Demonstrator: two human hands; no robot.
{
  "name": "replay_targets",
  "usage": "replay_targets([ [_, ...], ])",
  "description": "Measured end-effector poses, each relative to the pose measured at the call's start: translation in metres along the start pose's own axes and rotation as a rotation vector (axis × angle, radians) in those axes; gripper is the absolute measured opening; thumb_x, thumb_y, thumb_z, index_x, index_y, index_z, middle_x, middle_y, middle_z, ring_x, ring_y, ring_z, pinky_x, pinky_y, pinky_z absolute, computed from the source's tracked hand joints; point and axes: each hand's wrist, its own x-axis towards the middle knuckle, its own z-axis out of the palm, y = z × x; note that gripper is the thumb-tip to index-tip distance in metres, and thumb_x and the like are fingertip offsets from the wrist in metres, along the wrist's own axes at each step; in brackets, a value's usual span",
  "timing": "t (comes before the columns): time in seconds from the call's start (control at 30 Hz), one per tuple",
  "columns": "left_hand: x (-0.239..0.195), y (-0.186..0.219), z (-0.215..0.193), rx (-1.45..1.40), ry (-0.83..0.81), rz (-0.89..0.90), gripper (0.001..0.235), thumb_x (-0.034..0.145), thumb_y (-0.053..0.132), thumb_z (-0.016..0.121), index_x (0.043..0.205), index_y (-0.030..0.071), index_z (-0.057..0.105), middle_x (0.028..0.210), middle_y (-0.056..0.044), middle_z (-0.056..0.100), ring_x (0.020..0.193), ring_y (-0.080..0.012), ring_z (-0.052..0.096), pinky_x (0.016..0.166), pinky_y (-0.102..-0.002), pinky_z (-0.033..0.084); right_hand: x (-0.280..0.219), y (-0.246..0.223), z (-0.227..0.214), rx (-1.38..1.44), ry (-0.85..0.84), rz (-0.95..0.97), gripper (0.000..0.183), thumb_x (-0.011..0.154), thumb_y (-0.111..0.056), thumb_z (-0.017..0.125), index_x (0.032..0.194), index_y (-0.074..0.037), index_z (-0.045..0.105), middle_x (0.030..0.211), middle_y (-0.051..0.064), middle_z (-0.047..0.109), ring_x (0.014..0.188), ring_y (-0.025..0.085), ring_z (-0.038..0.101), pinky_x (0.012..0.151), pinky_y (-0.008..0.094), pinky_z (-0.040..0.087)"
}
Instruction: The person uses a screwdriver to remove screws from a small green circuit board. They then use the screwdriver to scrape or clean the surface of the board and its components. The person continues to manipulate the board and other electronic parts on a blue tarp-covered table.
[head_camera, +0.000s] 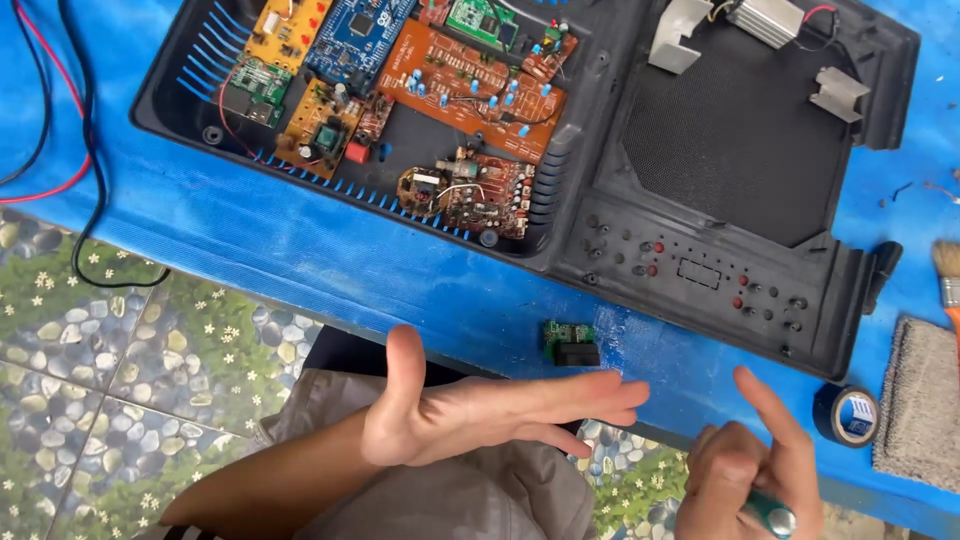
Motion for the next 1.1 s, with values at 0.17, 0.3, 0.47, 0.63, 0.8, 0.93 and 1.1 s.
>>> replay_targets([
  [0.17, 0.007, 0.003, 0.0, 0.552, 0.206, 0.228, 0.063, 0.104, 0.057, 0.021, 0.07, 0.015, 0.054, 0.126, -0.016, 0.064, 0.121, -0.0332, 0.063, 0.109, -0.047, 0.051, -0.011, 0.04, -0.002, 0.27, 0.23, 0.038, 0.038, 0.113, -0.049, 0.04, 0.115, -0.013, 0.05, 0.069, 0.0, 0.031, 0.056, 0.012, 0.016, 0.055, 0.037, 0.021],
  [0.3, 0.007, 0.009, -0.003, 1.077, 0.506, 0.267, 0.051, 0.114, 0.029, 0.025, 0.119, -0.003, 0.064, 0.127, -0.019, 0.07, 0.121, -0.0367, 0.071, 0.104, -0.045, 0.056, -0.001, 0.021, 0.005, 0.417, 0.421, 0.032, 0.047, 0.105, -0.065, 0.04, 0.082, -0.024, 0.036, 0.065, -0.004, 0.019, 0.051, 0.01, 0.011, 0.048, 0.029, 0.014],
  [0.47, 0.017, -0.005, -0.011, 1.449, 0.46, 0.022, 0.051, 0.108, 0.026, 0.044, 0.153, 0.004, 0.038, 0.134, -0.018, 0.063, 0.125, -0.033, 0.059, 0.098, -0.047, 0.052, 0.005, 0.026, -0.006, 0.53, 0.403, -0.043, 0.041, 0.106, -0.061, 0.05, 0.089, -0.025, 0.04, 0.061, -0.004, 0.02, 0.045, 0.008, 0.013, 0.04, 0.024, 0.018],
  [0.63, 0.027, -0.029, -0.018, 1.996, 0.484, 0.009, 0.072, 0.1, 0.034, 0.074, 0.154, 0.002, 0.04, 0.124, -0.013, 0.069, 0.121, -0.0293, 0.058, 0.086, -0.041, 0.047, 0.002, 0.026, -0.004, 0.553, 0.39, -0.019, 0.042, 0.103, -0.063, 0.055, 0.089, -0.026, 0.041, 0.062, -0.005, 0.021, 0.045, 0.008, 0.012, 0.041, 0.025, 0.014],
  [0.8, 0.026, -0.032, -0.02, 1.894, 0.471, -0.022, 0.066, 0.102, 0.018, 0.069, 0.157, 0.002, 0.036, 0.113, -0.013, 0.065, 0.113, -0.0305, 0.056, 0.085, -0.043, 0.045, -0.002, 0.036, -0.007, 0.578, 0.371, -0.012, 0.039, 0.105, -0.062, 0.054, 0.09, -0.027, 0.043, 0.063, -0.006, 0.025, 0.045, 0.009, 0.013, 0.04, 0.026, 0.016],
  [0.93, 0.022, -0.027, -0.018, 1.79, 0.38, 0.098, 0.065, 0.102, 0.007, 0.068, 0.157, 0.0, 0.033, 0.115, -0.012, 0.061, 0.113, -0.0316, 0.056, 0.094, -0.044, 0.048, 0.002, 0.039, -0.001, 0.67, 0.262, -0.055, 0.034, 0.106, -0.057, 0.056, 0.089, -0.028, 0.05, 0.062, -0.009, 0.026, 0.044, 0.003, 0.015, 0.038, 0.022, 0.014],
  [1.1, 0.017, -0.023, -0.013, 1.708, 0.304, 0.304, 0.071, 0.108, 0.008, 0.076, 0.159, 0.0, 0.027, 0.127, -0.015, 0.067, 0.114, -0.0326, 0.064, 0.1, -0.045, 0.053, -0.003, 0.028, 0.001, 0.186, -0.104, 0.052, 0.023, 0.095, -0.023, 0.066, 0.109, -0.005, 0.067, 0.089, 0.008, 0.06, 0.076, 0.016, 0.064, 0.058, 0.024, 0.046],
])
